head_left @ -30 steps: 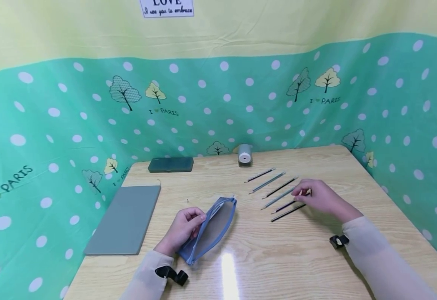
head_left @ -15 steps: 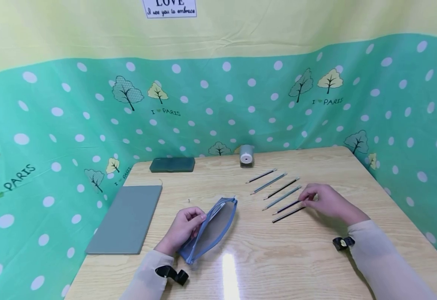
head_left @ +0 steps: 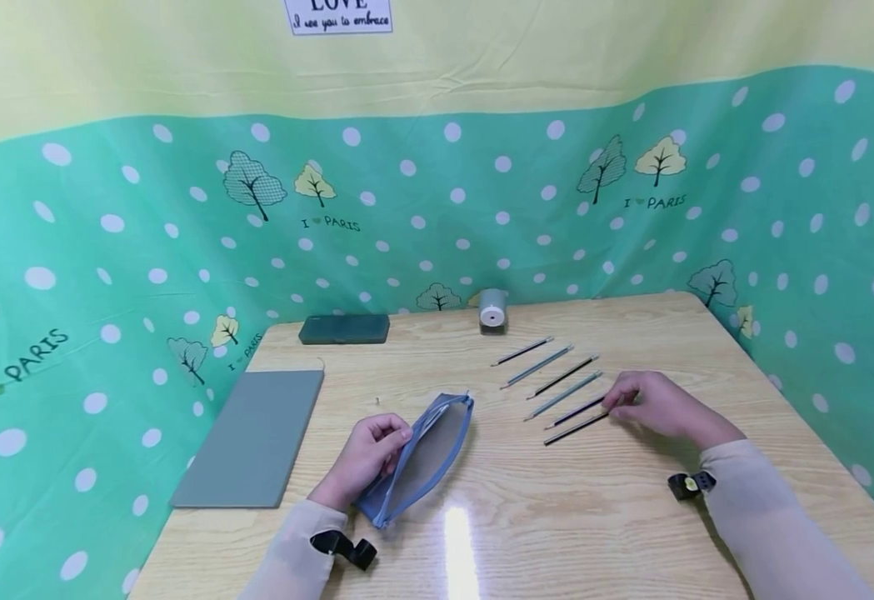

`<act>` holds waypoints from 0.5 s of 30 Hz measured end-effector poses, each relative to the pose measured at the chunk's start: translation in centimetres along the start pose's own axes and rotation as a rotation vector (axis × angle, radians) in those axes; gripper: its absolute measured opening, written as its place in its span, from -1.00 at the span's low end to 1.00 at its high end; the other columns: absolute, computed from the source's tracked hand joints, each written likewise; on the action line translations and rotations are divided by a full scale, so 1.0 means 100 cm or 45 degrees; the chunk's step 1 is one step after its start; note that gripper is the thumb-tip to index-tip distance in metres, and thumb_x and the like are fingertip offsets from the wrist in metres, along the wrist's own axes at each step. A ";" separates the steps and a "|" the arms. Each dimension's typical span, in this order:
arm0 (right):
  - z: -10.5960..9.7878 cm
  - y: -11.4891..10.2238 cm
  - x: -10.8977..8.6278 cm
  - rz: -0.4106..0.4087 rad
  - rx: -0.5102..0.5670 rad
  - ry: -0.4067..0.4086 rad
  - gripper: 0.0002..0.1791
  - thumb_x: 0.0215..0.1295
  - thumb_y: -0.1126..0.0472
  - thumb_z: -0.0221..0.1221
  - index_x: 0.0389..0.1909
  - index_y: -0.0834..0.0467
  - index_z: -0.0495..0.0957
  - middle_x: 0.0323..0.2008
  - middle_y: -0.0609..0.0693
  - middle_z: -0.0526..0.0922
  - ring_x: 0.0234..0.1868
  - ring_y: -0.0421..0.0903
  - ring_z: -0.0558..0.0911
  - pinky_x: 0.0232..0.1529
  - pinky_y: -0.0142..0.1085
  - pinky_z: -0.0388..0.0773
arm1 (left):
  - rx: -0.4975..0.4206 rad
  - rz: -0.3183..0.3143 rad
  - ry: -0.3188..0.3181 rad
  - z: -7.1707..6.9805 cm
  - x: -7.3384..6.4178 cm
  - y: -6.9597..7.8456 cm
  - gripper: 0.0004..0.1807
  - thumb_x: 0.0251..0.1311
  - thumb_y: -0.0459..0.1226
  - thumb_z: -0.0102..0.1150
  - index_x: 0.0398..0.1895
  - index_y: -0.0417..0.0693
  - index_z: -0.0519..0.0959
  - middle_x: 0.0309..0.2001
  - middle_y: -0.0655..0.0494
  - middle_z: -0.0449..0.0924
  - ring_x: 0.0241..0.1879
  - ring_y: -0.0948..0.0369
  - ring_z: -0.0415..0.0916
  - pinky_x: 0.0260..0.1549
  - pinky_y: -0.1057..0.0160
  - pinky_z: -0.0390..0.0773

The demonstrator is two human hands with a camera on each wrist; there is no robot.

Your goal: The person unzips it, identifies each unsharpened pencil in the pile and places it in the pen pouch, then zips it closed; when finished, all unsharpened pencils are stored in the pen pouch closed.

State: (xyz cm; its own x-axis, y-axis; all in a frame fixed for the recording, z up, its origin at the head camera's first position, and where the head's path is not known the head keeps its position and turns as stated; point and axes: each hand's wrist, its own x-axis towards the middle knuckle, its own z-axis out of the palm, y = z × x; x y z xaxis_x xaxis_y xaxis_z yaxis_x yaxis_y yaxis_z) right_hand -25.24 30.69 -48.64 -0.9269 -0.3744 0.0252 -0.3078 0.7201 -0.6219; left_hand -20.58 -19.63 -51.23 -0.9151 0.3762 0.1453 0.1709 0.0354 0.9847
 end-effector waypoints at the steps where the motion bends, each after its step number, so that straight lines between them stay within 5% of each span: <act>1: 0.000 0.001 0.000 0.005 -0.002 -0.003 -0.81 0.27 0.36 0.43 -0.22 -0.01 0.79 -0.21 -0.15 0.69 -0.16 -0.10 0.60 -0.16 -0.28 0.56 | 0.000 0.000 -0.002 0.000 0.000 0.000 -0.76 0.51 -0.32 0.17 -0.26 -0.41 0.57 -0.63 -0.19 0.31 -0.70 0.24 0.29 -0.77 0.33 0.32; 15: 0.000 0.004 -0.002 0.019 -0.054 -0.058 -0.79 0.27 0.36 0.44 -0.24 -0.05 0.81 -0.25 -0.13 0.65 -0.20 -0.12 0.59 -0.19 -0.25 0.54 | 0.002 0.003 -0.013 0.001 0.001 0.000 -0.74 0.51 -0.31 0.17 -0.27 -0.41 0.56 -0.62 -0.26 0.28 -0.69 0.22 0.29 -0.75 0.32 0.33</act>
State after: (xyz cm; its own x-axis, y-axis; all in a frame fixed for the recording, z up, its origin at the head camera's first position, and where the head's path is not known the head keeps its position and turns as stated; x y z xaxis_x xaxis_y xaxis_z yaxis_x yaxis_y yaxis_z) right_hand -25.15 31.06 -48.90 -0.9211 -0.3887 -0.0202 -0.3035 0.7498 -0.5880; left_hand -20.60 -19.51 -51.21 -0.9108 0.3860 0.1466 0.1736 0.0357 0.9842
